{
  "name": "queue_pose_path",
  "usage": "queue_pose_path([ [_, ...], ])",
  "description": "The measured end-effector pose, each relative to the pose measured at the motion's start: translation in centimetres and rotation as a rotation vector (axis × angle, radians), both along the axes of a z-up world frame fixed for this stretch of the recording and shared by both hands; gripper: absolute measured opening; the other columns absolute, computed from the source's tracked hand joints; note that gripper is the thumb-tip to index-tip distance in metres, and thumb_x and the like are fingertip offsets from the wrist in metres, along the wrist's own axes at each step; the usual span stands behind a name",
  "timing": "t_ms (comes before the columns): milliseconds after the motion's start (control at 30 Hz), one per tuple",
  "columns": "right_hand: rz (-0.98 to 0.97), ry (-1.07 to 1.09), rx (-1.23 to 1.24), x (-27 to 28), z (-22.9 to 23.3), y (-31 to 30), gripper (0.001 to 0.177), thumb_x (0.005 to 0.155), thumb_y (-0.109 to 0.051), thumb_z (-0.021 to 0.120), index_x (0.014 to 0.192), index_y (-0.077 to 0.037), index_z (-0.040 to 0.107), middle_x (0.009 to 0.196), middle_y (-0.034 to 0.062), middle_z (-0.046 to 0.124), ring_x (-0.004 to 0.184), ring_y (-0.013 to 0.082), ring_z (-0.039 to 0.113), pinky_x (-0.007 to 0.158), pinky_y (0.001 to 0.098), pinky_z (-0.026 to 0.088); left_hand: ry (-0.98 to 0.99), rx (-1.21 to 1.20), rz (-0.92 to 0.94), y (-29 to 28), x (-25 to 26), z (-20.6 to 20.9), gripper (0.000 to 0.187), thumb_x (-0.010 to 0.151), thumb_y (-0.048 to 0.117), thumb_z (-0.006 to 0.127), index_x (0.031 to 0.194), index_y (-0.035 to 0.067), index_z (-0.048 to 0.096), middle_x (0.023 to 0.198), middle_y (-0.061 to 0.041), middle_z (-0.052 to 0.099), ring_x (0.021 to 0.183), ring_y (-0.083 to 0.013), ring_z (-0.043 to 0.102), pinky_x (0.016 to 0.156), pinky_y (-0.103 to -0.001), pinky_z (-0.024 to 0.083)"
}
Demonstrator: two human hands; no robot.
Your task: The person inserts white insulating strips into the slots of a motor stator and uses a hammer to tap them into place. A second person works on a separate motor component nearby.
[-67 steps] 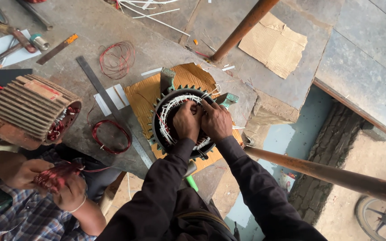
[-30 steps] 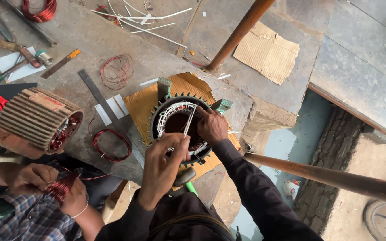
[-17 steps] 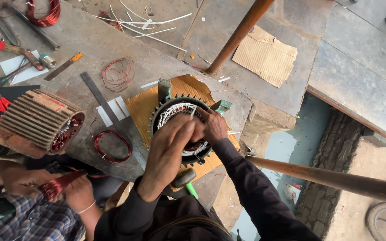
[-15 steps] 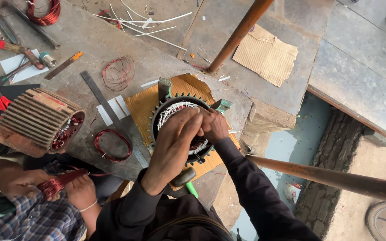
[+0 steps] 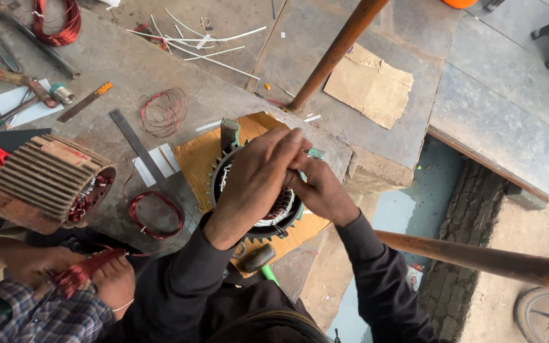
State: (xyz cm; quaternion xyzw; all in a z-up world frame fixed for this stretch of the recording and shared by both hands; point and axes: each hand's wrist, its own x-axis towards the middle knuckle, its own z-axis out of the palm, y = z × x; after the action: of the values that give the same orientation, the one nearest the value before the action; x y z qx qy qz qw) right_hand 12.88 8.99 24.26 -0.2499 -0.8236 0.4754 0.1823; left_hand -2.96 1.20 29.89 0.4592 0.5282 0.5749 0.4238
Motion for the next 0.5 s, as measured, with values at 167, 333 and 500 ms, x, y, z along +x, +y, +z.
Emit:
queue_pose_path([
  [167, 0.002, 0.082, -0.372, 0.8, 5.4, -1.2, 0.02, 0.103, -0.009, 0.06, 0.117, 0.003, 0.068, 0.112, 0.013, 0.075, 0.112, 0.0244, 0.068, 0.101, 0.038, 0.053, 0.062, 0.013, -0.018, 1.8, -1.9, -0.7, 0.058, 0.104, 0.051, 0.047, 0.094, 0.001, 0.074, 0.084, -0.008, 0.077, 0.077, -0.0119, 0.072, 0.078, -0.032, 0.057],
  [333, -0.082, 0.081, -0.267, 1.1, 8.3, -0.6, 0.051, 0.102, -0.041, 0.048, 0.119, 0.0, 0.071, 0.115, 0.0129, 0.076, 0.109, 0.0239, 0.068, 0.094, 0.0372, 0.053, 0.028, 0.113, 0.137, 2.0, -1.9, -7.3, 0.051, 0.112, 0.041, 0.049, 0.087, 0.005, 0.074, 0.079, -0.003, 0.071, 0.075, -0.0128, 0.066, 0.072, -0.035, 0.051],
  [500, -0.141, 0.134, -0.385, 0.1, 8.8, -0.2, 0.058, 0.098, -0.046, 0.044, 0.115, 0.001, 0.074, 0.116, 0.0148, 0.076, 0.108, 0.025, 0.068, 0.088, 0.0355, 0.05, 0.683, -0.128, 0.42, 1.3, -1.3, -18.8, 0.029, 0.096, 0.033, 0.062, 0.085, 0.007, 0.072, 0.073, -0.007, 0.071, 0.061, -0.0184, 0.065, 0.055, -0.035, 0.051],
])
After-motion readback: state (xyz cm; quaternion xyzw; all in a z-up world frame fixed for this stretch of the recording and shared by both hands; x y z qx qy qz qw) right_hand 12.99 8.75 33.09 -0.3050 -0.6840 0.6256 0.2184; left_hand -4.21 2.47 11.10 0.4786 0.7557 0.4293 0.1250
